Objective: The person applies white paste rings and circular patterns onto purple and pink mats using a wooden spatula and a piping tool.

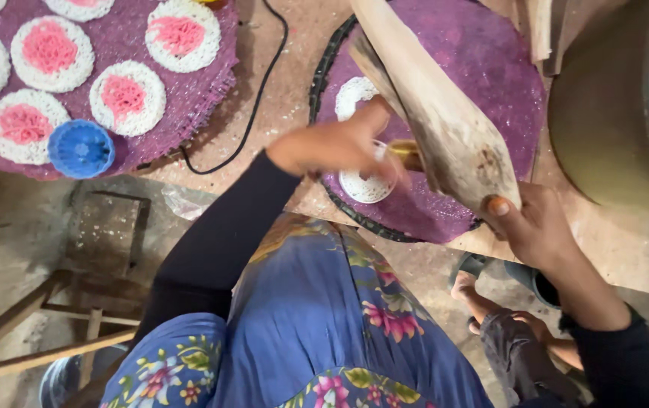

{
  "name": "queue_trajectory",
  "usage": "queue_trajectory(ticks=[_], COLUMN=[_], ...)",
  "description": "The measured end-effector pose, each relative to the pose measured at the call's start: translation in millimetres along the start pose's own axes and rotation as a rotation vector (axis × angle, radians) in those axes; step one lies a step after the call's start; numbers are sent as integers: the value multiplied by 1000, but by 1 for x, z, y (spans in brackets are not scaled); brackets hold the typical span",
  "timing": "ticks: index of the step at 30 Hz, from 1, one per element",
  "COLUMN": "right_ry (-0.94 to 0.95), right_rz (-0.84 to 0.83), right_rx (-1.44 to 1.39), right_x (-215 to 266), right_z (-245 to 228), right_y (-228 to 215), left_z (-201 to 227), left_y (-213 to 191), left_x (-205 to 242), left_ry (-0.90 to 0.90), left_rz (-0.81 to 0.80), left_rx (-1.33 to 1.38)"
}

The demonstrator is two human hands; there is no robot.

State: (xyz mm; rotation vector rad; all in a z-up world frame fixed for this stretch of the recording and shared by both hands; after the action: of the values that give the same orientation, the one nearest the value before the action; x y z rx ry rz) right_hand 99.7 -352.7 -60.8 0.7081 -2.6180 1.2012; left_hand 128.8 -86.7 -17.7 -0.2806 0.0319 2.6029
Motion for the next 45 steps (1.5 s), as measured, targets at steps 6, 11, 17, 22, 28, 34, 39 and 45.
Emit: queue_trajectory(ticks=[6, 11, 17, 22, 28, 34, 39, 45], right_ry=[-233, -555, -612, -538, -355, -505, -837, -812], right_rz=[-233, 112, 275, 169, 257, 412, 861, 639], right_rx=[-576, 176, 371, -37, 412, 23, 295, 225], right_x=[-22, -37, -41, -41, -12, 11, 84, 57], right_z=[-49, -116, -131, -102, -56, -94, -158, -181], right_y=[45, 92, 113, 81, 54, 27, -65, -118], left_z=[26, 22, 21, 10, -7, -9, 11, 61], left_y=[3, -41, -64, -70, -74, -45, 0, 32], left_x=[12, 59, 86, 96, 104, 81, 62, 9], left_ry=[195, 232, 197, 224, 240, 402, 680, 708], left_rz=[271, 649, 778, 836, 872, 709, 432, 76], left_rx=[-404, -91, -216, -166, -237, -466, -571, -503])
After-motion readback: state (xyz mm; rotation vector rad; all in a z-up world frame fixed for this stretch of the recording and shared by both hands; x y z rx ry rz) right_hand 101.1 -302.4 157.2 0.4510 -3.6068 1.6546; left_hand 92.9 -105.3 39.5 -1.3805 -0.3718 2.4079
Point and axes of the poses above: each hand's wrist, its own x-axis away from the middle knuckle, its own y-axis out of the palm, z = x × y, the point moved 10 cm from there along -x, towards the middle knuckle, and after that the axes turned 7 degrees about x, right-handed, at the moved point
